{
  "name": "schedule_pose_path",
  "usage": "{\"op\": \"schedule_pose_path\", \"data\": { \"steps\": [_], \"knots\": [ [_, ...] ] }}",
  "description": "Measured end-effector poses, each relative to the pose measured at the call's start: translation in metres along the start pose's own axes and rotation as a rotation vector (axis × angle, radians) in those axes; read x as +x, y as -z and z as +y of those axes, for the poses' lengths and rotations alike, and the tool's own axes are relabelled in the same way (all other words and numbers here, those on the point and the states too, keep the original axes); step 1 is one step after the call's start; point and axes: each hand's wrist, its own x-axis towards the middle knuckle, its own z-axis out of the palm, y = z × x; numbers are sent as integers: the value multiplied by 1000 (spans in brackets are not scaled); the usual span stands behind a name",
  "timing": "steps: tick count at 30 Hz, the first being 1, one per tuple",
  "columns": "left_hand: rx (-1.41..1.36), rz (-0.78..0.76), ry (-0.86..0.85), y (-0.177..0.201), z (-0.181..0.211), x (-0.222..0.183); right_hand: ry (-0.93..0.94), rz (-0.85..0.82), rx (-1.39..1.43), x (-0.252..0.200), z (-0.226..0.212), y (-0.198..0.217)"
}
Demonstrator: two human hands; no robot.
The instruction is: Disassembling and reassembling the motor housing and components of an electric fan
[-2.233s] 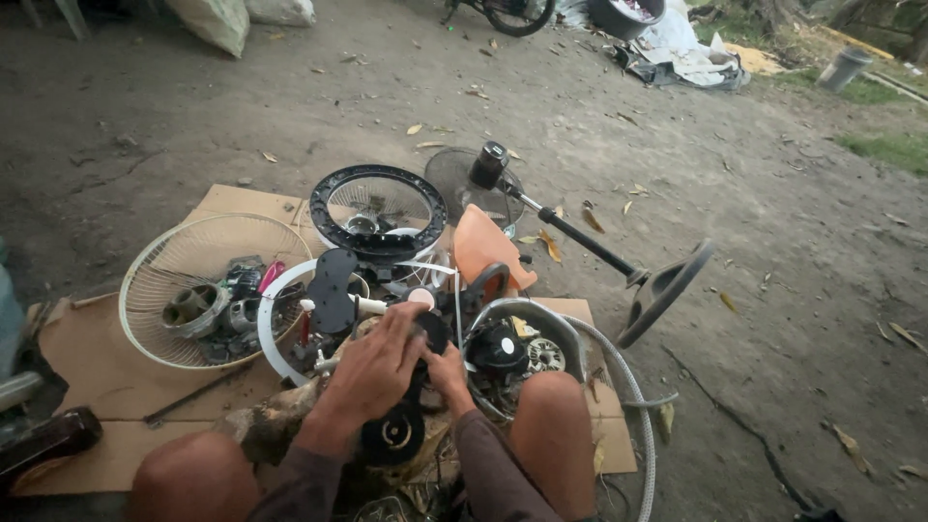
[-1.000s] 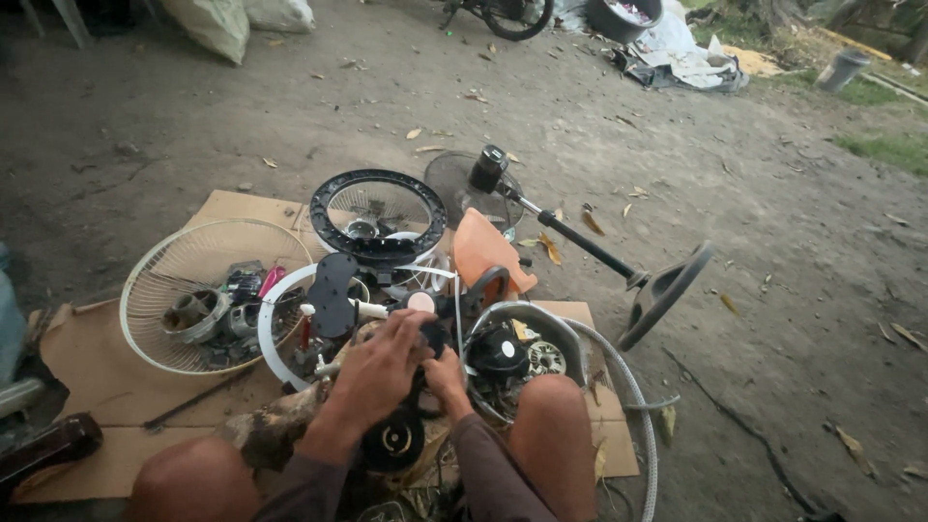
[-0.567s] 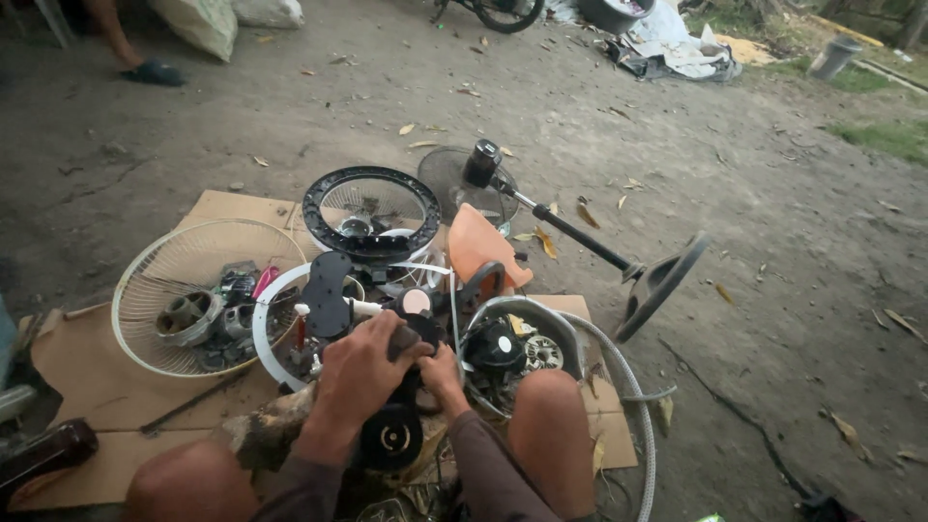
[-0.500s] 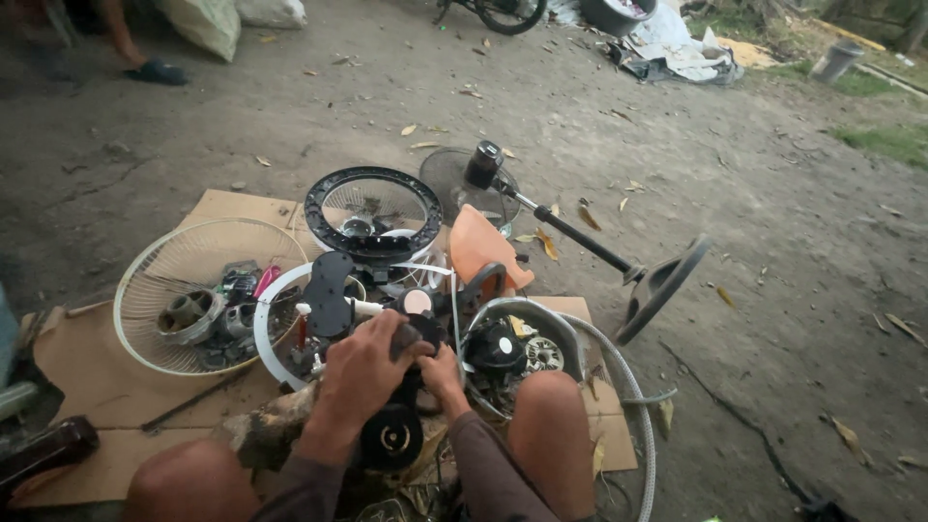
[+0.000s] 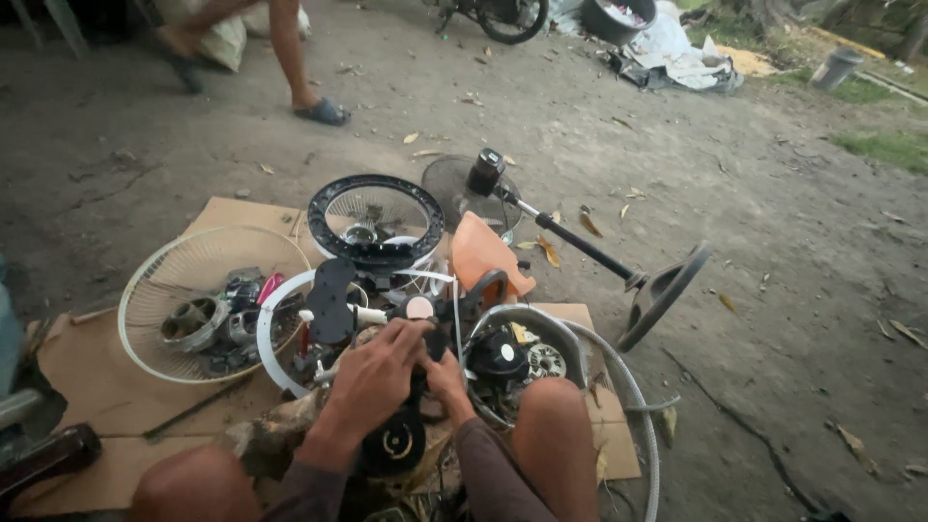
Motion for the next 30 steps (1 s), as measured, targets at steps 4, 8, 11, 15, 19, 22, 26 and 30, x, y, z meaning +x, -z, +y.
{"op": "schedule_pose_path", "data": {
  "steps": [4, 8, 11, 15, 19, 22, 26, 30],
  "knots": [
    [-72, 243, 53, 9, 6, -2, 191, -37, 21, -13, -8, 4],
    [-136, 259, -38, -4, -5, -2, 275, -60, 129, 1, 9, -4],
    [-125, 124, 19, 3, -2, -4, 250, -77, 137, 0, 4, -5],
    [-76, 156, 83, -1, -7, -2, 198, -88, 153, -1, 2, -3],
    [-105, 193, 141, 0, -13, -1, 231, -40, 17, 3, 6, -2],
    [-88, 180, 137, 0, -14, 1, 204, -41, 29, -3, 0, 0],
    [-26, 120, 70, -9, -15, 2, 201, -49, 58, 5, 7, -3],
    [-126, 66, -5, 2, -8, 0, 140, -44, 63, 4, -1, -3]
  ]
}}
